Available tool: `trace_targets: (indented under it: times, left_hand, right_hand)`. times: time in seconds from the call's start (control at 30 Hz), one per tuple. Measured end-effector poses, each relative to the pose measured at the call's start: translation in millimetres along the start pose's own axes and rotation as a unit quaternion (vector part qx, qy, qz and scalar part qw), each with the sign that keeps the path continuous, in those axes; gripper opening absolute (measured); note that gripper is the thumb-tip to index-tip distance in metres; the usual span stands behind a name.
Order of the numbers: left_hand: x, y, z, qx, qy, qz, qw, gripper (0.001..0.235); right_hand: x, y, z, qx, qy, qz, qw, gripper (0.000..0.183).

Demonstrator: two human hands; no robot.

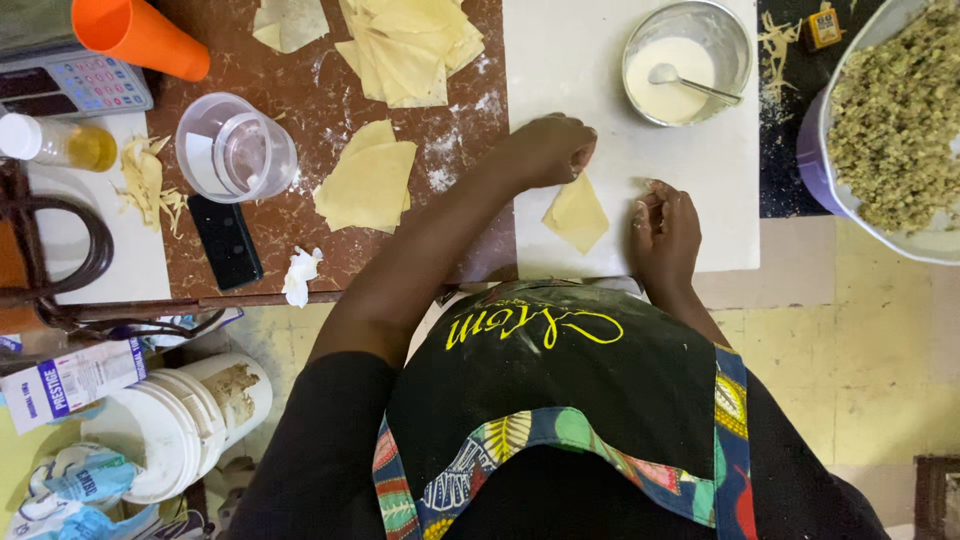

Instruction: The person repeatedly folds triangular pastry sheets into cones, applies a liquid sealant to the edges, and places them on the table. The person handles pastry sheets and a bowl of sealant throughout the clip.

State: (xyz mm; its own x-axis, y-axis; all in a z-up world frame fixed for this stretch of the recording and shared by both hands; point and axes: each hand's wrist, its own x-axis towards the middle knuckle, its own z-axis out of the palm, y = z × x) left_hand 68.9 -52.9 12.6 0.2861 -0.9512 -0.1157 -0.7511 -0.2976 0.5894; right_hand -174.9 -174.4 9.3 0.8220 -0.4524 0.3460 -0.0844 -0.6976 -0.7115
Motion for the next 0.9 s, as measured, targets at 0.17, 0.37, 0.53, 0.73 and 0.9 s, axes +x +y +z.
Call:
trace_targets:
  times: [0.17, 0.37, 0.53, 0.73, 0.9]
  left_hand:
    - [-20, 15, -13, 0.018, -0.017, 0.002, 1.000, 0.023]
    - [-22, 2, 0, -0.061, 0.032, 0.113, 0.991, 0.013]
    - [-41, 2, -2, -0.343, 0.052, -0.010, 0.938, 0.024]
    - [-35, -22, 30, -0.518, 0.068, -0.052, 0.851, 0.034]
    - [-60, 29, -14, -0.534, 0.099, -0.074, 0.837, 0.029]
  right_hand:
    - [5, -12, 6, -0.078, -0.009, -0.034, 0.996, 0.022]
    - [20, -41, -1, -0.035, -0.005, -0.036, 0.999, 0.021]
    - [14, -27, 8, -0.102, 0.003, -0.053, 0.993, 0.021]
    - [12, -21, 15, -0.104, 0.023, -0.065, 0.992, 0.033]
    - [4, -7, 14, -0.089, 0.040, -0.080, 0.992, 0.039]
